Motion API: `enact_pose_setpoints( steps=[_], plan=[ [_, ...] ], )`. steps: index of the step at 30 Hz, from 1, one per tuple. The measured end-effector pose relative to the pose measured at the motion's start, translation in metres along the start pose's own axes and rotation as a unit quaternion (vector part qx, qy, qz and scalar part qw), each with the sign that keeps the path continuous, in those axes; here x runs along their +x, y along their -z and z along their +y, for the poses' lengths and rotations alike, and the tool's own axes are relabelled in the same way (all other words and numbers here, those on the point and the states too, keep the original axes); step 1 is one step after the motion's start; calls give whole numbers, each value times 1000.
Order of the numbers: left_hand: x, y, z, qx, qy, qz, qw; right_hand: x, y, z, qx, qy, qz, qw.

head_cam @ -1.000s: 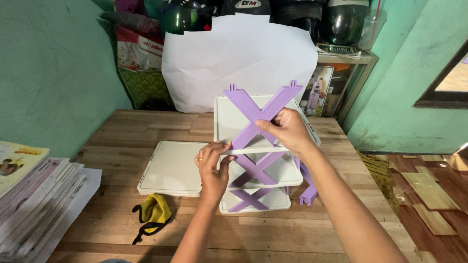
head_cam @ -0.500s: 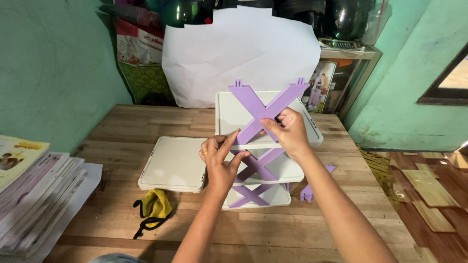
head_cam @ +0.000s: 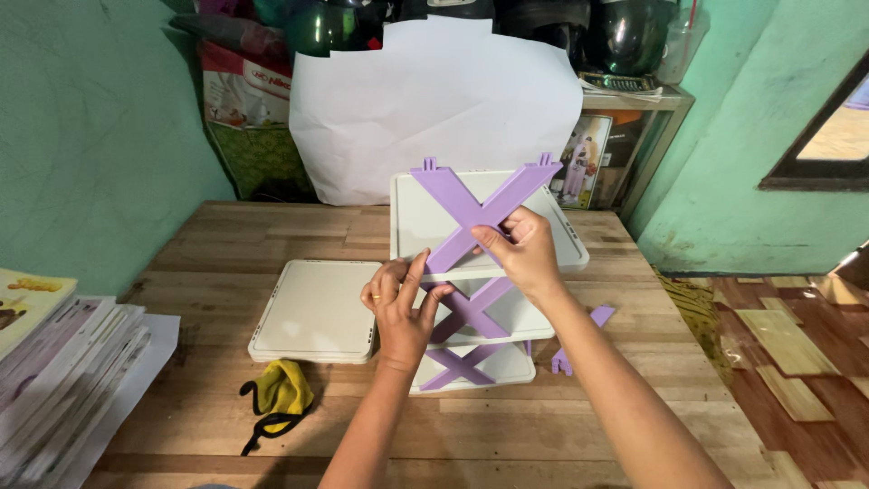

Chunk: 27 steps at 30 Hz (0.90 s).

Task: The person assembles a multi-tiered plastic rack by stacking white square trays and inserting purple X-shaped supports between them. The person handles the trays and supports one at a time, building the structure layer by layer on a wooden table.

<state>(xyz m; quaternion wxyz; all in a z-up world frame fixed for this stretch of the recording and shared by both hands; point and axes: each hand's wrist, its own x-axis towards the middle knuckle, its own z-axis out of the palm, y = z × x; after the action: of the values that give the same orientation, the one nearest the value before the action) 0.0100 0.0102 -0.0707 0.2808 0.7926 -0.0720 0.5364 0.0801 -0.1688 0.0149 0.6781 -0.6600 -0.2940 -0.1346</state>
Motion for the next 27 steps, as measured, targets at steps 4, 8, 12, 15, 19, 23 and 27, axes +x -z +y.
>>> enact_pose_setpoints(
  steps=[4, 8, 12, 15, 19, 23, 27],
  plan=[
    [-4, -4, -5, 25, -15, 6, 1000, 0, -2, 1, -8, 1, 2, 1000],
    [-4, -5, -6, 41, -23, 12, 999, 4, -3, 3, -11, 15, 2, 1000],
    [-3, -5, -5, 52, -27, 2, 998, 6, 1, 6, -66, -6, -10, 998],
    [-5, -5, -1, 58, -26, 3, 998, -1, 21, 9, -167, 42, -51, 984],
    [-5, -2, 1, 62, -25, -6, 998, -10, 65, 16, -301, 28, 42, 952],
    [-2, 2, 4, 58, -32, -2, 998, -19, 102, 31, -288, -36, 122, 949],
    [2, 6, 3, 60, -48, -3, 997, -26, 115, 51, -174, -125, 78, 974]
  ],
)
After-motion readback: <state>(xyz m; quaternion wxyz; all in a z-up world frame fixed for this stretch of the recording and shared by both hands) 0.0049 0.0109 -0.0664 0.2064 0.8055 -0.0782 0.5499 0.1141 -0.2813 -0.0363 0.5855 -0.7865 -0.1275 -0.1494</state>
